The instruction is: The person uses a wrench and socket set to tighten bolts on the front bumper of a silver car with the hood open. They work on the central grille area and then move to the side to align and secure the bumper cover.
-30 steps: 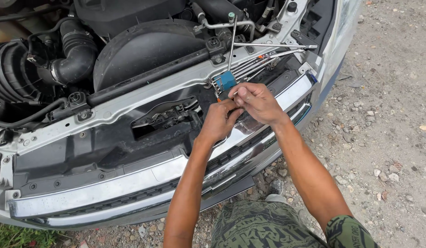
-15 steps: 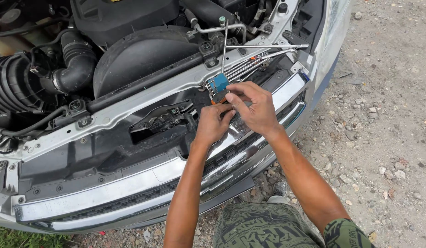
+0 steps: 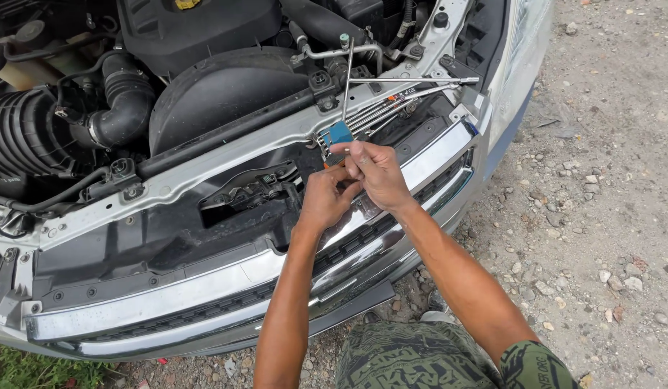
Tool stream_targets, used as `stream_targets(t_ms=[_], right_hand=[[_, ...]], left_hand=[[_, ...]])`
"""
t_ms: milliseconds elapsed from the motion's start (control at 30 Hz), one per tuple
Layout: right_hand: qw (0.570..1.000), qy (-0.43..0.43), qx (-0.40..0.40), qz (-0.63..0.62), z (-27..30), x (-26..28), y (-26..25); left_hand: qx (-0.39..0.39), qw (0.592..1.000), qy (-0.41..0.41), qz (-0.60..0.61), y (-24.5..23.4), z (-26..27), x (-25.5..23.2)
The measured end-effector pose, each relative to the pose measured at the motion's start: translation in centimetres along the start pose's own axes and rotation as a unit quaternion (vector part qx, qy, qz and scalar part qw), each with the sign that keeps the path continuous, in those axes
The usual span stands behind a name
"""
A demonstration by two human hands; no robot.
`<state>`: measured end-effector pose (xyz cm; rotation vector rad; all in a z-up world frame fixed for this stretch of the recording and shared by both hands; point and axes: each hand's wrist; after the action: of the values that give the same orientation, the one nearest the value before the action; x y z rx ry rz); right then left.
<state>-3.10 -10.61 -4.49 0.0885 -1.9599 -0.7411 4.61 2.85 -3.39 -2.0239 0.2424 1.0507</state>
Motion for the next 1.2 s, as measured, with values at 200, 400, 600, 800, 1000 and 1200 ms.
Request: stream_targets(t_ms=[200, 400, 600, 800, 1000, 1200], right_hand=[[0.998, 0.01, 0.065, -0.013, -1.2, 5.7, -0.7], [0.909, -0.082, -0.081, 0.4, -4.1, 12.8, -5.5], [0.735, 0.063, 0.038, 0.674, -9.0, 11.2, -14.4], [0.718, 0.1, 0.123, 0.678, -12.4, 10.3, -16.5], [0.686, 0.174, 0.203, 0.677, -14.6, 10.8, -16.0], [0.735, 0.124, 0.253, 0.617, -16.8, 12.4, -17.5]], left_hand=[[0.089, 0.994, 0.043, -0.044, -0.6, -0.2, -1.1], [0.038, 0.993, 0.024, -0.105, 0.4, -0.5, -1.4], [-0.054, 0.88, -0.27, 0.387, 2.6, -3.0, 2.1], [-0.063, 0.953, -0.288, 0.074, 8.1, -9.1, 0.4], [-0.103, 0.956, -0.137, -0.237, 7.6, -13.2, -1.4], [-0.008, 0.964, -0.219, -0.153, 4.3, -14.6, -2.2]])
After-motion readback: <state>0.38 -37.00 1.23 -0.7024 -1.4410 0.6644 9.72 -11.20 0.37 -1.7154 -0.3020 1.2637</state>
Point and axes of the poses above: each hand's wrist, its own z-axis away from the middle knuckle, its own y-axis out of the palm, x = y × z, and after that the axes turned 4 degrees about -x, right-handed
